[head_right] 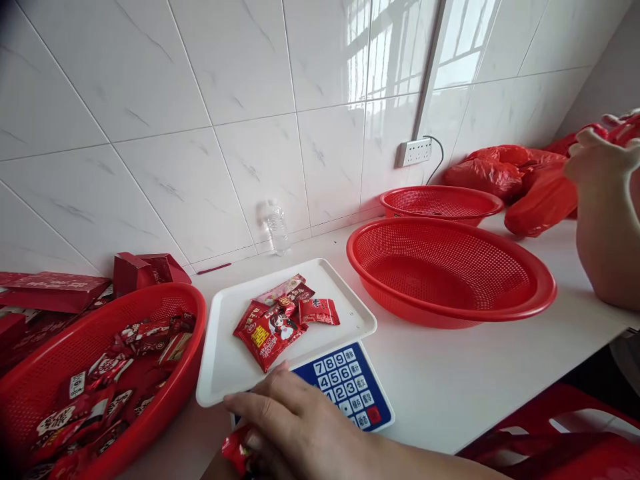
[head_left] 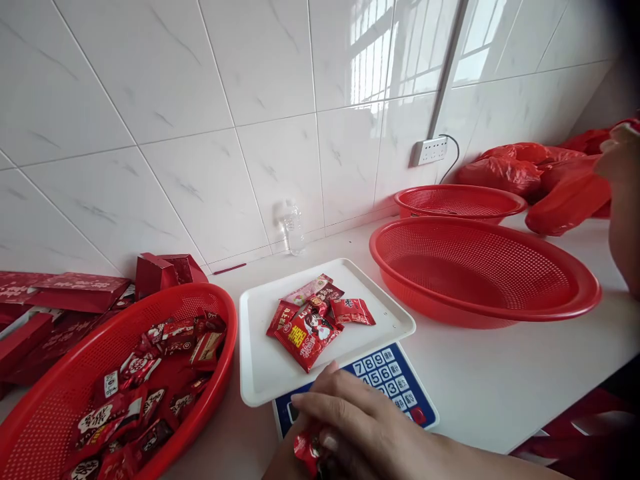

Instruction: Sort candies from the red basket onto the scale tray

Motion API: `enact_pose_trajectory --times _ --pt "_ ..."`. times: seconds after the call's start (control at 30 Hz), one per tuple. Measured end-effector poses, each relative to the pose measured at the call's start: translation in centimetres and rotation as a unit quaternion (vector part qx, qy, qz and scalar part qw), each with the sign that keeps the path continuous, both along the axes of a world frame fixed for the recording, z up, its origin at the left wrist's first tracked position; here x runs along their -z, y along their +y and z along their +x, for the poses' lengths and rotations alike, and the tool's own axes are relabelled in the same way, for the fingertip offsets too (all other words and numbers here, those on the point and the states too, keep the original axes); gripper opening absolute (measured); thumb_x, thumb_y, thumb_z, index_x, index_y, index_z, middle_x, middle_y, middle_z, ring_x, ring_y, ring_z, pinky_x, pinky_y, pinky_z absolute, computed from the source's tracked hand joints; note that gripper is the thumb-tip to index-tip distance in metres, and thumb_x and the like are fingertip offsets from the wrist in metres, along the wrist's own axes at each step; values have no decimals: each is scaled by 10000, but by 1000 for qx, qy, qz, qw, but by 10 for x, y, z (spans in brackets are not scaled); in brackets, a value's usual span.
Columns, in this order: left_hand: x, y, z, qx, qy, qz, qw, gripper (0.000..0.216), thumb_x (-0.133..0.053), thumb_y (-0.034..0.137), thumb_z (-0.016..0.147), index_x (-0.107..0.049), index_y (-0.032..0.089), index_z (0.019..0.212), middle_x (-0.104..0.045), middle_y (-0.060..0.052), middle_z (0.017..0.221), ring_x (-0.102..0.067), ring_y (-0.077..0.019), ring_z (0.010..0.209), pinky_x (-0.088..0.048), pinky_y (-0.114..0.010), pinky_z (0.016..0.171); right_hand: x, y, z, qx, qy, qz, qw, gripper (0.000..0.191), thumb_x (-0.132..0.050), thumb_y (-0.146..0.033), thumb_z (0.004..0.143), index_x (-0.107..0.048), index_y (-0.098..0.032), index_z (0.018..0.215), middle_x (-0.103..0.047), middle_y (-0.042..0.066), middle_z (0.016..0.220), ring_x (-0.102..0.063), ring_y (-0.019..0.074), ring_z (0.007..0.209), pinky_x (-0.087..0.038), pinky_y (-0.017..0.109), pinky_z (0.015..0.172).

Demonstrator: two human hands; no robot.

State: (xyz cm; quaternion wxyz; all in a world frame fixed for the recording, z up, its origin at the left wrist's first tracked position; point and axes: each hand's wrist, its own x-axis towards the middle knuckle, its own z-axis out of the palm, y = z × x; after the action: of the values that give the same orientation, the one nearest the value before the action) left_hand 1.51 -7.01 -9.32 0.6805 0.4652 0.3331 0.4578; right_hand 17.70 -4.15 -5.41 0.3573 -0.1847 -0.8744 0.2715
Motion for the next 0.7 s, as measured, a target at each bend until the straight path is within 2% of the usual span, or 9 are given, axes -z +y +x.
enact_pose_trajectory --times 0.13,0.23,0.37,0.47,0.57,0.7 --pt "4 -2 1 74 -13 -46 996 751 -795 399 685 -468 248 1345 -687 -63 873 -657 -211 761 -508 -319 679 -3 31 17 95 -29 51 994 357 -464 -273 936 -509 -189 1280 -583 147 1197 -552 226 1104 -501 411 913" --pt "7 -2 3 118 -23 -65 991 711 -816 374 668 -513 235 1295 -690 -73 890 -656 -214 818 -490 -340 755 4 73 28 149 -104 84 980 475 -521 -387 908 -472 -209 1346 -477 172 1358 -387 300 1298 -397 538 1009" --pt "12 1 5 143 -34 -63 987 590 -839 389 623 -617 222 1145 -684 -72 871 -664 -248 848 -473 -399 817 4 117 33 95 -273 25 957 764 -589 -609 790 -359 -288 1444 -223 153 1547 -131 412 1406 -195 672 1060" --pt "14 4 4 144 -35 -56 987 581 -839 384 624 -613 234 1138 -685 -64 868 -667 -250 849 -463 -415 843 -2 126 26 29 -338 20 941 882 -619 -654 734 -268 -330 1475 -130 131 1577 -2 441 1407 -40 717 1048" --pt "16 6 4 142 -33 -51 988 591 -838 377 627 -601 233 1149 -687 -65 865 -667 -253 862 -458 -424 857 -4 123 14 -23 -326 63 943 811 -615 -603 770 -294 -338 1465 -197 87 1568 -7 416 1415 -36 679 1073" --pt "21 6 5 146 -27 -51 988 611 -843 412 607 -604 226 1137 -688 -73 862 -670 -265 870 -469 -435 845 0 122 2 -55 -287 138 946 637 -545 -459 876 -349 -268 1451 -469 112 1418 -314 336 1346 -207 589 1074"
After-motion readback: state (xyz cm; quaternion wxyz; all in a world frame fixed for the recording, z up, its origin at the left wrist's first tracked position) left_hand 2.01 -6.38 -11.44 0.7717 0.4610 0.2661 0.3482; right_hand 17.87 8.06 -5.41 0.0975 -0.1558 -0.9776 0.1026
